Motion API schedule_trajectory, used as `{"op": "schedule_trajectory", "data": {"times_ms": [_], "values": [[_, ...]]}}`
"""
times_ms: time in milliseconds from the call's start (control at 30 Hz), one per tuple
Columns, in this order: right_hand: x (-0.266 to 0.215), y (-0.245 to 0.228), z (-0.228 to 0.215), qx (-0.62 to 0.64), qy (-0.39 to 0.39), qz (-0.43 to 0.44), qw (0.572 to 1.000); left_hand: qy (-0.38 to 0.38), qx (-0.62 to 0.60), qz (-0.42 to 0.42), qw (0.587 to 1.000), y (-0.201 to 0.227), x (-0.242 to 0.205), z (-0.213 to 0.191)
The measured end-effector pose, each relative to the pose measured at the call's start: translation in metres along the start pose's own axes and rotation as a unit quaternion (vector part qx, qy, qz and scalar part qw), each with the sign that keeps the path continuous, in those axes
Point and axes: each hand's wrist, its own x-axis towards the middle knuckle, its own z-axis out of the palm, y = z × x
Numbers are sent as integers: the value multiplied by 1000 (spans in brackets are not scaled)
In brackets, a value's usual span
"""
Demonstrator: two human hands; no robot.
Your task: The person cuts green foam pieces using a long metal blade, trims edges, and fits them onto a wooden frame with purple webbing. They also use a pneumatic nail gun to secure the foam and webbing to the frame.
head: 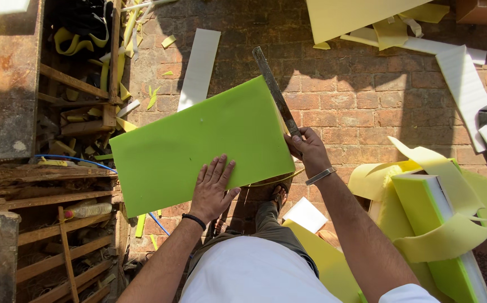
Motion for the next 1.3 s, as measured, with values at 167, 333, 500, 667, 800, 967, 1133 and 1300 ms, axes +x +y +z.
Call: {"op": "schedule_trajectory", "data": {"times_ms": [167, 333, 500, 667, 800, 967, 1133, 1300], "values": [[-6, 9, 59, 3, -96, 21, 995, 54, -76, -72, 993, -38, -38, -20], [-7, 36, 126, -24, -171, 57, 983, 61, -200, -289, 934, -36, -53, -53], [-27, 81, 187, -35, -268, 78, 960, 127, -214, -260, 933, -34, -49, -81], [-53, 114, 227, 12, -332, 109, 937, 55, -216, -369, 902, -60, -92, -93], [-66, 133, 233, 7, -290, 95, 952, 94, -246, -367, 892, -81, -130, -81], [-56, 131, 209, -17, -250, 117, 961, 82, -256, -351, 897, -101, -150, -75], [-4, 105, 188, -151, -135, 103, 974, 104, -272, -340, 894, -101, -165, -78], [79, 97, 212, -320, -137, 21, 937, 105, -285, -372, 877, -90, -174, -79]]}}
